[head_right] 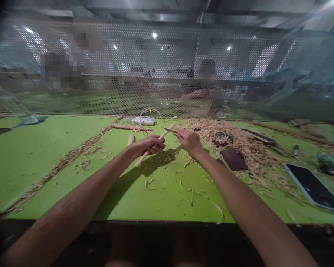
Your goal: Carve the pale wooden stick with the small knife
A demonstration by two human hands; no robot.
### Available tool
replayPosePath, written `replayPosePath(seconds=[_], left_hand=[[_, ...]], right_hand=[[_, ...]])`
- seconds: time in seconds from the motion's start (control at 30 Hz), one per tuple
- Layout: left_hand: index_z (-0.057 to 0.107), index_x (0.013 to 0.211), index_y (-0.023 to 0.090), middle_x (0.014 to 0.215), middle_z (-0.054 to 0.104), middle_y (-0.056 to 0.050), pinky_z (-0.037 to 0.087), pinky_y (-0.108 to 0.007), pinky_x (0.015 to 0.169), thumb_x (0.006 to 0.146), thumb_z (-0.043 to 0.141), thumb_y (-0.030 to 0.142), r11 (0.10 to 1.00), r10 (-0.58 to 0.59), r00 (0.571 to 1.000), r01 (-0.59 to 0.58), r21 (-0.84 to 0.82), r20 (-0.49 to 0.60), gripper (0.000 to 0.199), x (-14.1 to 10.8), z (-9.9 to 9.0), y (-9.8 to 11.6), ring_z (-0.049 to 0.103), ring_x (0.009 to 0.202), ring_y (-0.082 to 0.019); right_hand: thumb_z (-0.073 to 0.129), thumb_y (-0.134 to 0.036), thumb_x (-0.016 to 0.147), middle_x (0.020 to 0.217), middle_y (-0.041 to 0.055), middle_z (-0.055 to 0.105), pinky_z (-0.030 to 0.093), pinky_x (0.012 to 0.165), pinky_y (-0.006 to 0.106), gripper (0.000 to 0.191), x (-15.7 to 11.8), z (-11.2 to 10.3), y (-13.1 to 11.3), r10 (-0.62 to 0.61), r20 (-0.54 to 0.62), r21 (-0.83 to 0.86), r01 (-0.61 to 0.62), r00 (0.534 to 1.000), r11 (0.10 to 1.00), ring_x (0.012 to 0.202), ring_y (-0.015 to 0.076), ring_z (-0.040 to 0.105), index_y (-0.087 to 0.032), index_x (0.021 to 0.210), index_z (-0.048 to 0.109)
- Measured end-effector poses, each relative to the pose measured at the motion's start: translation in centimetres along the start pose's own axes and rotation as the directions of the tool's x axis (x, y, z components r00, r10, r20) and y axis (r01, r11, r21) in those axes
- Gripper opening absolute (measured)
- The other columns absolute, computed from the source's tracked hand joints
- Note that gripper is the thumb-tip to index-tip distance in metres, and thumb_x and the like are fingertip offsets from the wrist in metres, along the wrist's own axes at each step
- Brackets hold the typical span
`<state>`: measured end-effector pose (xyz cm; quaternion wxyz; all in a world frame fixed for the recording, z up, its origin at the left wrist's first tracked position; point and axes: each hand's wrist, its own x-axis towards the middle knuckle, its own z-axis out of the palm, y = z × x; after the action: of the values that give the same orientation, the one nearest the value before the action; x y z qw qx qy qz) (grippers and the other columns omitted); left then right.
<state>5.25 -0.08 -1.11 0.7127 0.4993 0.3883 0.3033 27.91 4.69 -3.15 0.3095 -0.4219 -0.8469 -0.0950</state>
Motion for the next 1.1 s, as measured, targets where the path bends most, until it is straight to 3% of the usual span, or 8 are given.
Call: replayPosePath(seconds=[0.17, 0.3, 0.53, 0.77, 0.9, 0.97, 1.1], left_hand=[[0.044, 0.084, 0.020, 0.059, 0.049, 0.004, 0.026, -0.011, 0.034, 0.090, 0.057, 0.000, 1.000, -0.001, 0.999, 0.002, -0.018, 0.042, 0.024, 0.8, -0.8, -0.5, 0.038, 0.039, -0.002], [0.043, 0.082, 0.020, 0.059, 0.049, 0.005, 0.026, -0.010, 0.033, 0.085, 0.063, 0.003, 1.000, -0.006, 0.996, 0.006, 0.000, 0.093, 0.027, 1.2, -1.4, -1.0, 0.039, 0.037, -0.003], [0.044, 0.082, 0.019, 0.059, 0.049, 0.005, 0.030, -0.010, 0.032, 0.085, 0.061, 0.001, 0.999, -0.017, 0.998, 0.014, 0.049, 0.056, 0.025, 0.8, -1.2, -0.7, 0.039, 0.037, -0.003], [0.046, 0.080, 0.018, 0.058, 0.050, 0.004, 0.030, -0.010, 0.031, 0.084, 0.063, 0.003, 0.994, -0.055, 0.998, 0.051, 0.094, 0.043, 0.024, 0.7, -1.4, -0.5, 0.039, 0.036, -0.002], [0.045, 0.074, 0.019, 0.056, 0.045, 0.006, 0.029, -0.010, 0.031, 0.083, 0.066, 0.004, 0.984, -0.103, 0.987, 0.082, 0.160, 0.123, 0.028, 0.0, -1.5, -0.1, 0.037, 0.037, -0.002], [0.044, 0.073, 0.019, 0.056, 0.045, 0.005, 0.028, -0.010, 0.031, 0.083, 0.067, 0.003, 0.981, -0.095, 0.989, 0.075, 0.179, 0.110, 0.029, -0.3, -1.5, 0.1, 0.037, 0.037, -0.003], [0.047, 0.077, 0.019, 0.058, 0.048, 0.004, 0.029, -0.010, 0.032, 0.088, 0.060, 0.001, 0.987, -0.054, 0.999, 0.053, 0.154, 0.004, 0.025, -0.1, -1.4, 0.0, 0.038, 0.037, -0.003]], right_hand=[[0.043, -0.045, 0.106, 0.116, 0.0094, 0.076, 0.054, 0.070, 0.033, 0.046, -0.1, 0.1, 0.8, -0.002, -0.023, -0.009, 0.001, 1.000, 1.000, 0.090, 0.0251, 0.073, -0.020, 0.129, 0.074], [0.047, -0.045, 0.104, 0.118, 0.0071, 0.075, 0.054, 0.075, 0.034, 0.039, -0.1, -0.1, 1.7, 0.092, -0.050, 0.011, -0.092, 0.994, 0.996, 0.095, 0.0257, 0.072, -0.027, 0.125, 0.075], [0.053, -0.035, 0.104, 0.115, 0.0109, 0.076, 0.050, 0.070, 0.030, 0.037, -0.3, -1.0, 1.9, 0.144, -0.019, 0.017, -0.143, 0.989, 0.990, 0.090, 0.0230, 0.071, -0.015, 0.126, 0.075], [0.052, -0.039, 0.105, 0.115, 0.0101, 0.076, 0.045, 0.064, 0.027, 0.037, -0.4, -0.3, 2.0, 0.154, -0.014, -0.035, -0.154, 0.988, 0.987, 0.086, 0.0206, 0.069, -0.019, 0.126, 0.075], [0.049, -0.040, 0.104, 0.091, 0.0100, 0.078, 0.044, 0.061, 0.028, 0.038, -0.7, -0.5, 4.9, 0.338, -0.080, -0.082, -0.344, 0.938, 0.935, 0.073, 0.0217, 0.068, -0.020, 0.114, 0.080], [0.049, -0.039, 0.103, 0.088, 0.0107, 0.078, 0.046, 0.063, 0.030, 0.037, -0.6, -0.9, 5.7, 0.402, -0.126, -0.078, -0.413, 0.907, 0.907, 0.075, 0.0242, 0.069, -0.022, 0.111, 0.081], [0.048, -0.042, 0.104, 0.095, 0.0089, 0.078, 0.049, 0.064, 0.032, 0.038, -0.1, -1.0, 3.3, 0.292, -0.076, 0.031, -0.290, 0.954, 0.957, 0.074, 0.0234, 0.068, -0.024, 0.115, 0.079]])
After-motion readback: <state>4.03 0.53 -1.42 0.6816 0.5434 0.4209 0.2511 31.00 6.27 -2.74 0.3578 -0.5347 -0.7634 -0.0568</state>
